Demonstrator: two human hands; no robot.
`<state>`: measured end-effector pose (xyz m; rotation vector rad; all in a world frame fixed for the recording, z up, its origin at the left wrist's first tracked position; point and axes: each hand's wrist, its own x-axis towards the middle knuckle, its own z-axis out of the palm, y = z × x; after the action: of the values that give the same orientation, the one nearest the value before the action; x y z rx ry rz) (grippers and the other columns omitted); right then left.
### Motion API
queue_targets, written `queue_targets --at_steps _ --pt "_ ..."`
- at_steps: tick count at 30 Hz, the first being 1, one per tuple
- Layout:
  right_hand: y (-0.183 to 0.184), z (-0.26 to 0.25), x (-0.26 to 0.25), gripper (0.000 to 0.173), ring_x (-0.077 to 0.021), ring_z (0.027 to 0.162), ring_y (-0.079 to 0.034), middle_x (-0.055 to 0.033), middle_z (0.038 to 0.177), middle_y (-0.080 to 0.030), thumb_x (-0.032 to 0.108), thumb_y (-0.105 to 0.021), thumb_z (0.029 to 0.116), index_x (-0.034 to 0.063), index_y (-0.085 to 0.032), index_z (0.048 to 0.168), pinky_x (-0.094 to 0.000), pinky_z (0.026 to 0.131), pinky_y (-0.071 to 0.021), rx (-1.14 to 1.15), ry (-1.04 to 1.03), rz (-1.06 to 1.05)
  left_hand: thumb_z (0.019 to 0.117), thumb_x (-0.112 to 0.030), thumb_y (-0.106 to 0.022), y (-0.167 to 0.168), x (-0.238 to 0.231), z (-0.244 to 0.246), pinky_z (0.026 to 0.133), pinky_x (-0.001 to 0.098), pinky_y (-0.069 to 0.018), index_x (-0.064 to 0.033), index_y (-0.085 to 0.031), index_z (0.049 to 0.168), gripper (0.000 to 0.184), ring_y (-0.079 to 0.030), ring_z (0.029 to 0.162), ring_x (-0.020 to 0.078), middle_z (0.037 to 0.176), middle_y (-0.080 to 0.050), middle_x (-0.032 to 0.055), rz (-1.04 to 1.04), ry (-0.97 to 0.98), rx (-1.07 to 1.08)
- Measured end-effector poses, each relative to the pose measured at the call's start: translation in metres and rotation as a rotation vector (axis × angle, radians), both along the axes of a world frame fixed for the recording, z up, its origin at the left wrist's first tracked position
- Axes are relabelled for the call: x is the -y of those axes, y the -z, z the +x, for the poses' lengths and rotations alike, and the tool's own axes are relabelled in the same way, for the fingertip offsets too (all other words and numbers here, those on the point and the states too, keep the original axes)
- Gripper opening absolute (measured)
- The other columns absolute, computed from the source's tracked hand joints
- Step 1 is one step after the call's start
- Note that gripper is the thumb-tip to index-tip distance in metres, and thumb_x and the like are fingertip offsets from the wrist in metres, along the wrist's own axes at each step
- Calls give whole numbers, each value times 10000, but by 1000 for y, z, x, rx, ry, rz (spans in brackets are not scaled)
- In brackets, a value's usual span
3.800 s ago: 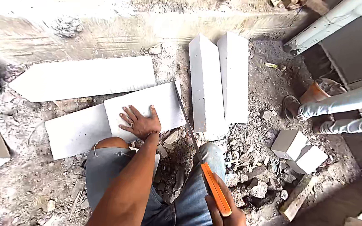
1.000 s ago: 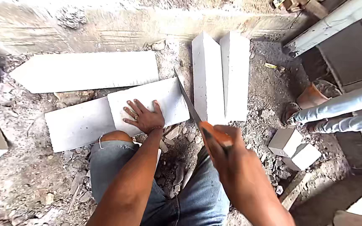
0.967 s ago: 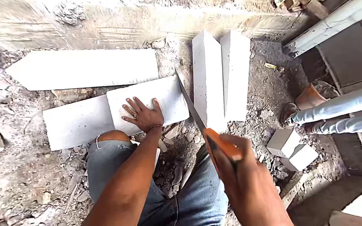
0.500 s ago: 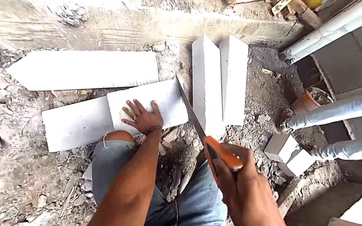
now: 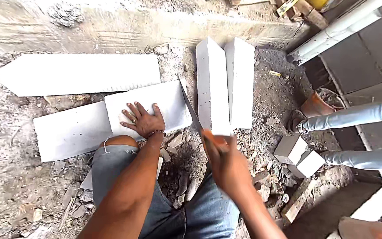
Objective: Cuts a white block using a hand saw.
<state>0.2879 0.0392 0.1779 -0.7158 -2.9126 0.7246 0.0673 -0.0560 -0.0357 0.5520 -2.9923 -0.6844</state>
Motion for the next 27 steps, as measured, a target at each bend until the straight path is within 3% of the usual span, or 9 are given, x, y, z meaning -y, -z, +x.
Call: queue_targets --at_steps 4,7,10,15,17,19,21,23,27 --pt "22 -83 -14 381 -285 655 -679 -63 746 -662 426 -473 1085 177 -505 1372 -528 591 -557 12 5 -71 964 -756 -211 -6 -5 -15 1184 744 16 -195 -337 1616 868 -115 1591 360 1712 -235 64 -34 0 7" --pt "0 7 12 432 -191 529 -606 -3 662 -596 406 -485 1079 123 -471 1404 -433 470 -531 -11 7 -32 970 -747 -222 -8 -6 -18 1189 736 41 -189 -343 1617 863 -97 1595 352 1715 -228 56 -16 30 32" --pt "-31 82 31 422 -124 511 -636 1 702 -684 325 -590 1048 35 -559 1353 -366 441 -555 -32 56 -57 978 -739 -215 -8 -2 -8 1198 720 48 -188 -315 1627 857 -83 1599 338 1722 -201 63 -2 29 59" --pt "26 -65 -14 405 -282 660 -679 -70 748 -663 413 -504 1072 127 -524 1359 -533 605 -561 34 21 -97 980 -731 -238 0 1 6 1193 732 18 -188 -337 1617 843 -110 1593 359 1714 -228 60 -10 16 -4" --pt "20 -86 -14 368 -301 645 -666 -80 747 -647 410 -488 1086 169 -490 1364 -531 565 -542 6 8 -133 983 -723 -219 -8 -6 -10 1182 748 17 -192 -346 1613 833 -108 1592 365 1716 -227 47 -26 3 24" --pt "15 -31 3 412 -259 552 -625 -56 685 -597 395 -476 1090 137 -431 1408 -476 470 -535 -29 -1 -112 984 -724 -224 -9 -7 -10 1188 744 15 -197 -360 1608 828 -115 1592 355 1713 -238 42 -34 6 29" --pt "4 44 23 442 -160 509 -617 13 652 -630 392 -551 1052 111 -521 1391 -405 457 -541 -70 36 -55 986 -726 -240 -8 -9 -8 1197 728 30 -200 -352 1613 826 -104 1596 343 1714 -233 49 -2 -9 15" --pt "-16 93 37 419 -140 515 -635 -4 705 -687 344 -598 1041 53 -582 1342 -385 445 -548 -53 69 -66 981 -736 -235 -4 -3 5 1203 717 38 -210 -324 1625 836 -83 1600 326 1723 -202 35 9 -8 24" --pt "26 9 10 413 -257 570 -665 -67 685 -651 355 -541 1059 60 -532 1347 -491 515 -559 -34 30 -62 980 -733 -261 -1 0 11 1203 715 28 -206 -338 1620 833 -107 1596 336 1717 -224 43 9 8 -14"
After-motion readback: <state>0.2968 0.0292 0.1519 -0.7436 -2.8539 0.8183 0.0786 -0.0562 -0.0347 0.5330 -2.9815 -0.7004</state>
